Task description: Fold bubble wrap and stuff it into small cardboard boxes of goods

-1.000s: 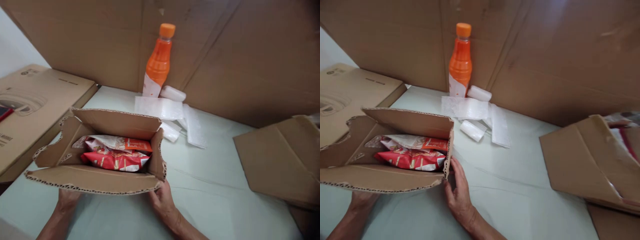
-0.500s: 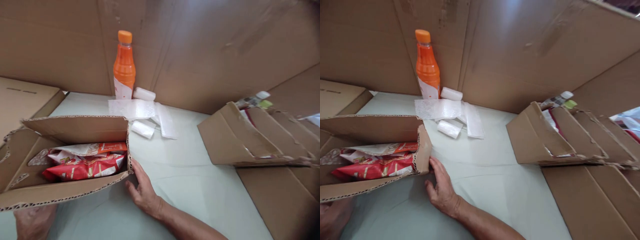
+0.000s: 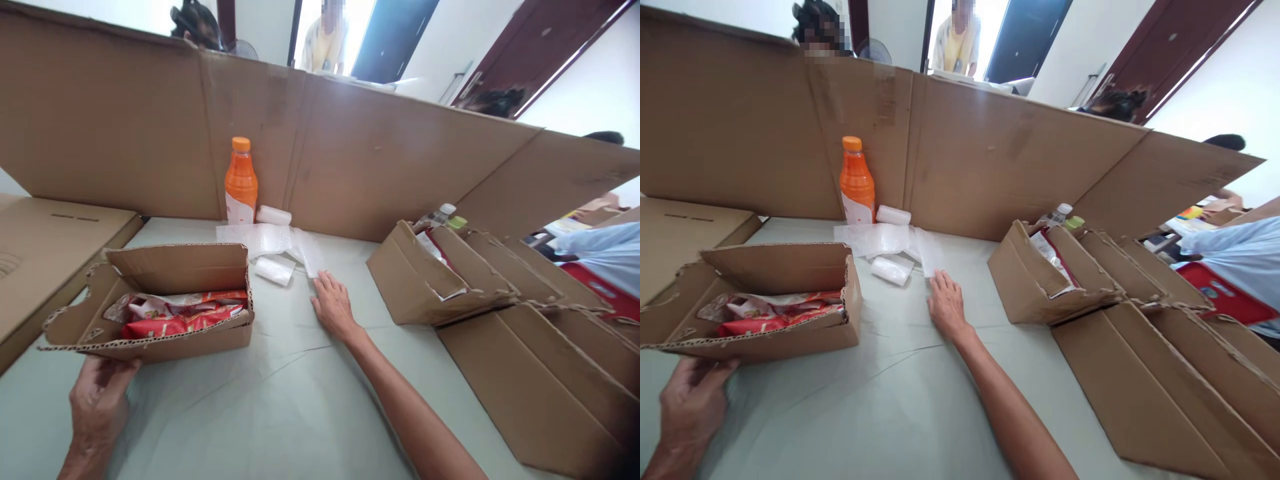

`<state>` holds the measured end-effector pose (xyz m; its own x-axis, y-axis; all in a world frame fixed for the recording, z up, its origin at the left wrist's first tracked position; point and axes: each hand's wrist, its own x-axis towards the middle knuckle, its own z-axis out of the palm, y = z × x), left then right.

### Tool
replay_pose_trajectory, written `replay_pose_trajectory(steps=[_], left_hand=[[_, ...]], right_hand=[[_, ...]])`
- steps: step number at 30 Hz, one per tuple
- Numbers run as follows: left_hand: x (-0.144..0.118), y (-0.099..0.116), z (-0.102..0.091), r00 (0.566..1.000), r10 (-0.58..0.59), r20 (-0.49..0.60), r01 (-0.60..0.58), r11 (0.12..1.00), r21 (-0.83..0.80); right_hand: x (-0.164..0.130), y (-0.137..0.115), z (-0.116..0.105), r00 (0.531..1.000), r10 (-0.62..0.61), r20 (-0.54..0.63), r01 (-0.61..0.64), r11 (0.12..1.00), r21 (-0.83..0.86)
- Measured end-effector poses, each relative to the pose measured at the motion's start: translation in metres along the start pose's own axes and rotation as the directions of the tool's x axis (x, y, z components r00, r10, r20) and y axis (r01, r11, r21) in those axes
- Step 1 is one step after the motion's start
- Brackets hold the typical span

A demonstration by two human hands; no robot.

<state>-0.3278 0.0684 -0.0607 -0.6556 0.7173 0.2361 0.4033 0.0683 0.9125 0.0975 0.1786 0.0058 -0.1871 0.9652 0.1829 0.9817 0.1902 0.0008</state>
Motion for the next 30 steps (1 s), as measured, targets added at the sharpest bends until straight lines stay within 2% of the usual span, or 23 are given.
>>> replay_pose_trajectory(steps=[3, 4, 6, 8, 11, 12, 13, 14, 15, 17, 19, 20, 22, 24, 25, 26, 28, 30], left_hand=[[0.001, 0.009, 0.001, 0.999, -0.047, 0.001, 0.047, 0.990, -0.134], [0.002, 0.012, 0.000, 0.999, -0.014, -0.045, 0.008, 0.991, -0.131], [0.001, 0.020, -0.003, 0.980, 0.131, -0.153, -0.142, 0.988, -0.064], [-0.007, 0.036, -0.007, 0.909, 0.335, -0.248, -0.335, 0.941, 0.043], [-0.040, 0.079, -0.011, 0.748, 0.587, -0.309, -0.596, 0.800, 0.077], [-0.057, 0.096, -0.011, 0.717, 0.642, -0.274, -0.657, 0.752, 0.043], [-0.075, 0.113, -0.008, 0.726, 0.660, -0.194, -0.673, 0.739, -0.002], [-0.093, 0.128, -0.004, 0.745, 0.666, 0.029, -0.664, 0.745, -0.058], [-0.112, 0.140, 0.002, 0.712, 0.669, 0.210, -0.659, 0.741, -0.127], [-0.145, 0.152, 0.020, 0.592, 0.621, 0.513, -0.597, 0.766, -0.238], [-0.170, 0.151, 0.039, 0.484, 0.546, 0.683, -0.503, 0.813, -0.293], [-0.179, 0.148, 0.049, 0.454, 0.494, 0.741, -0.446, 0.846, -0.292], [-0.190, 0.140, 0.064, 0.434, 0.373, 0.820, -0.343, 0.910, -0.233], [-0.194, 0.136, 0.075, 0.457, 0.270, 0.847, -0.285, 0.947, -0.148], [-0.194, 0.136, 0.078, 0.476, 0.236, 0.847, -0.273, 0.955, -0.113], [-0.194, 0.136, 0.081, 0.493, 0.212, 0.843, -0.267, 0.960, -0.085], [-0.193, 0.138, 0.085, 0.517, 0.179, 0.837, -0.256, 0.965, -0.049], [-0.192, 0.139, 0.090, 0.521, 0.163, 0.838, -0.256, 0.966, -0.028]], right_hand=[[-0.010, 0.009, -0.010, 0.989, -0.036, -0.144, 0.026, 0.997, -0.072], [-0.019, 0.012, -0.017, 0.977, -0.059, -0.206, 0.040, 0.994, -0.097], [-0.044, 0.015, -0.033, 0.945, -0.136, -0.299, 0.100, 0.986, -0.130], [-0.074, 0.012, -0.049, 0.913, -0.237, -0.331, 0.210, 0.971, -0.115], [-0.119, -0.002, -0.064, 0.898, -0.313, -0.311, 0.344, 0.937, 0.052], [-0.132, -0.008, -0.067, 0.902, -0.324, -0.285, 0.371, 0.920, 0.128], [-0.144, -0.014, -0.069, 0.908, -0.337, -0.248, 0.389, 0.899, 0.203], [-0.154, -0.020, -0.069, 0.913, -0.353, -0.204, 0.399, 0.875, 0.275], [-0.163, -0.025, -0.069, 0.916, -0.368, -0.160, 0.401, 0.849, 0.343], [-0.176, -0.031, -0.067, 0.926, -0.368, -0.084, 0.361, 0.796, 0.486], [-0.184, -0.034, -0.063, 0.949, -0.315, -0.008, 0.246, 0.726, 0.643], [-0.187, -0.033, -0.059, 0.960, -0.278, 0.030, 0.175, 0.681, 0.712], [-0.190, -0.030, -0.051, 0.976, -0.198, 0.088, 0.046, 0.587, 0.808], [-0.194, -0.025, -0.044, 0.992, -0.094, 0.088, -0.025, 0.524, 0.852], [-0.197, -0.022, -0.042, 0.998, -0.026, 0.054, -0.033, 0.519, 0.854], [-0.201, -0.020, -0.041, 0.999, 0.047, -0.005, -0.021, 0.543, 0.840], [-0.212, -0.018, -0.044, 0.969, 0.154, -0.193, 0.044, 0.661, 0.749], [-0.222, -0.019, -0.051, 0.923, 0.120, -0.365, 0.136, 0.786, 0.603]])
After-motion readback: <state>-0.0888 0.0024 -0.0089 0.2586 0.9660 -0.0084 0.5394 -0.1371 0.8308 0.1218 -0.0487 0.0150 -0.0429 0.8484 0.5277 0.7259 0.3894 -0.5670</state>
